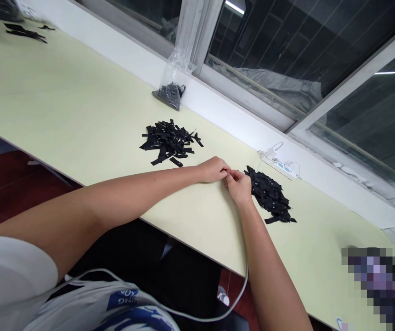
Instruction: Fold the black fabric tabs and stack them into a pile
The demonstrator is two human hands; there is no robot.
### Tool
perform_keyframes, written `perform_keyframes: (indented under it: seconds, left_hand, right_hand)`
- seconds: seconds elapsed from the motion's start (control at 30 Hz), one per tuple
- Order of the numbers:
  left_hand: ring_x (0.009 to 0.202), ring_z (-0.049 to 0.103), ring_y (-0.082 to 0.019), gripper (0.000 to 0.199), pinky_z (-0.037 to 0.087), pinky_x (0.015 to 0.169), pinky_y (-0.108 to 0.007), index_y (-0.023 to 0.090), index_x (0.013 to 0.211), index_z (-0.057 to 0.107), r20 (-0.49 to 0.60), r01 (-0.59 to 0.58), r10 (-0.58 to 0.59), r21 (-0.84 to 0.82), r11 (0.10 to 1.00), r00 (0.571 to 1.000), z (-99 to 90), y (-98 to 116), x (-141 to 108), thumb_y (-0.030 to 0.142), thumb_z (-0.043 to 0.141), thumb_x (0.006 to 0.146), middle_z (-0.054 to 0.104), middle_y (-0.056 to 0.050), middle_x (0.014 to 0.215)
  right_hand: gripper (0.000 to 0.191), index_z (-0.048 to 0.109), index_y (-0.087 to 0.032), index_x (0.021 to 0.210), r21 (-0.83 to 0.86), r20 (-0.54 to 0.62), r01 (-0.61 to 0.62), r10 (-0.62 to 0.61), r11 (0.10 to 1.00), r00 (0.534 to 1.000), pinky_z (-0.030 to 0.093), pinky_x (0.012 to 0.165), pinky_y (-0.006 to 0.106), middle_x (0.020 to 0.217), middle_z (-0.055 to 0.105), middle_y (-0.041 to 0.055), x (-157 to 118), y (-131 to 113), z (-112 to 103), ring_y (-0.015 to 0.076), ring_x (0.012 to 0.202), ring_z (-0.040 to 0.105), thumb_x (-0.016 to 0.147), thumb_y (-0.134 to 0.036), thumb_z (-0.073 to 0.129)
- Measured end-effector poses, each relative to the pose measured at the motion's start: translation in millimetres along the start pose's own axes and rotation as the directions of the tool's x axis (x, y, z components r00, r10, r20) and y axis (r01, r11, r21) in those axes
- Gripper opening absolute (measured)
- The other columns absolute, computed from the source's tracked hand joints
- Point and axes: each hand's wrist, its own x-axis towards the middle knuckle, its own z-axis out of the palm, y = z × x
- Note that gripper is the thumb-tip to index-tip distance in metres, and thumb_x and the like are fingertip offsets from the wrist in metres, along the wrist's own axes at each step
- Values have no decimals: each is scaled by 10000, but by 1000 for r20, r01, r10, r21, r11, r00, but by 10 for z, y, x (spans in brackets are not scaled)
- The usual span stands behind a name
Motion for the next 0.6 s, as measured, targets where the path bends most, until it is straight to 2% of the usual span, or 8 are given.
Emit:
perform_keyframes:
  seconds: [0.13, 0.23, 0.43, 0.6]
  left_hand:
    - [732, 636, -142, 321, 451, 705, -268, 185, 876, 783, 79, -31, 31, 5, 999, 996, -82, -4, -10, 81, 495, 783, 756, -24, 827]
    - [712, 631, -135, 300, 439, 693, -260, 190, 926, 786, 106, -43, 41, 19, 999, 994, -162, -9, -15, 105, 524, 805, 760, -22, 834]
    - [729, 638, -135, 221, 440, 706, -257, 179, 931, 780, 89, -39, 34, 56, 998, 995, -224, -36, -9, 150, 591, 820, 761, -34, 871]
    - [743, 641, -137, 213, 441, 704, -257, 169, 926, 775, 75, -59, 55, 54, 997, 996, -264, -47, -2, 144, 591, 821, 755, -39, 869]
  right_hand:
    - [384, 740, -161, 973, 11, 11, -14, 14, 1000, 1000, 508, 685, 315, 837, 728, 80, 17, 15, -13, 205, 717, 641, 767, -464, 626]
    - [372, 723, -167, 932, -42, -2, -12, 12, 999, 1000, 484, 669, 301, 820, 721, 71, 1, -20, -33, 193, 697, 622, 762, -487, 641]
    - [334, 660, -192, 787, -178, -13, 26, -29, 984, 1000, 410, 641, 296, 736, 681, 57, -55, -148, -65, 184, 646, 564, 816, -516, 588]
    - [422, 636, -190, 765, -128, 53, 10, -3, 992, 999, 357, 590, 283, 685, 637, 36, -55, -157, -84, 169, 617, 510, 833, -594, 534]
